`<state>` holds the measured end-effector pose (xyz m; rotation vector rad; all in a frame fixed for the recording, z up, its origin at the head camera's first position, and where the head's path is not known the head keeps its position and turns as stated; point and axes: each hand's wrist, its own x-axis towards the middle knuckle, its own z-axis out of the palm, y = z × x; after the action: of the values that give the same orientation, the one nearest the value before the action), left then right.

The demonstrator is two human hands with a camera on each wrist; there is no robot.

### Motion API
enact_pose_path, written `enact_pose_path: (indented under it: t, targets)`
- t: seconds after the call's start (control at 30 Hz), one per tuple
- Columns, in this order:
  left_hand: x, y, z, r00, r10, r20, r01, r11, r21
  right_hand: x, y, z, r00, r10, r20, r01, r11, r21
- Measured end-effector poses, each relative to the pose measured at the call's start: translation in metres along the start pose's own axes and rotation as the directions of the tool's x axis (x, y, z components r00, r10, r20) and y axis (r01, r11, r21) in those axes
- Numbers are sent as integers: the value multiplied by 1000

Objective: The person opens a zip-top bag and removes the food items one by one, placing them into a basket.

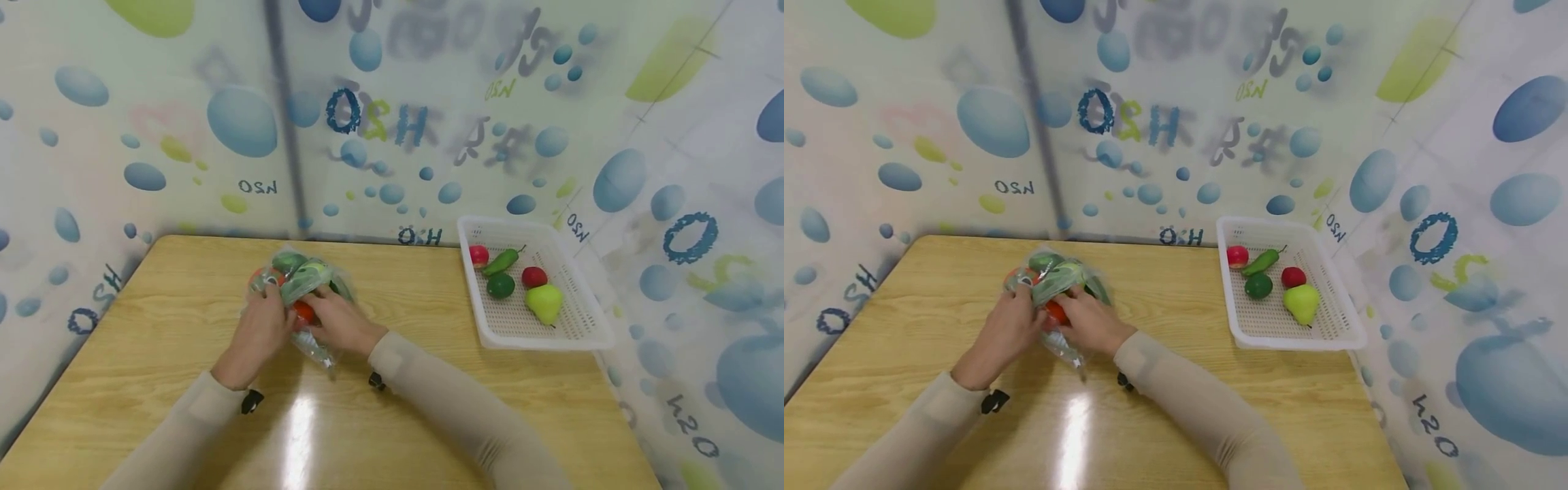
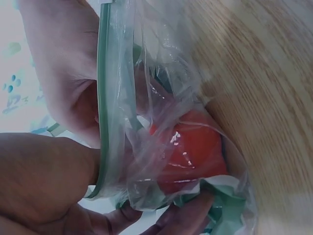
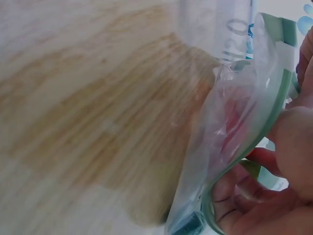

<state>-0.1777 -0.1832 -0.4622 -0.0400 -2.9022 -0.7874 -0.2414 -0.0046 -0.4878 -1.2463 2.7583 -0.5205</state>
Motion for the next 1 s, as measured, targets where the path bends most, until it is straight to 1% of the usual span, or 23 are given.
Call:
enact_pose_path:
  t: [0.17, 0.37, 0.53, 0.8, 0.87, 1.0]
  targets:
    - [0, -1, 0, 1000, 26, 0, -26, 1000, 14, 0, 0, 0, 1000, -1, 17, 1, 1000, -9]
    - [0, -2, 3, 999, 15, 38, -15, 1000, 3, -2, 1, 0, 998, 50, 31, -50, 999, -8]
    - [0, -2, 4, 999, 23, 43, -23, 1000, 1, -3, 0, -2, 997, 76, 30, -75, 997, -34]
    - [0, -3, 3, 998, -20, 60, 20, 1000, 7, -8, 1, -7, 996, 88, 4, -88, 996, -3]
    - [0, -3, 3, 997, -37, 67, 36, 999, 10, -11, 2, -10, 997, 81, -6, -81, 997, -6]
    - [2, -1, 1, 994, -75, 84, 73, 997, 22, -18, 2, -17, 998, 55, -28, -57, 997, -53]
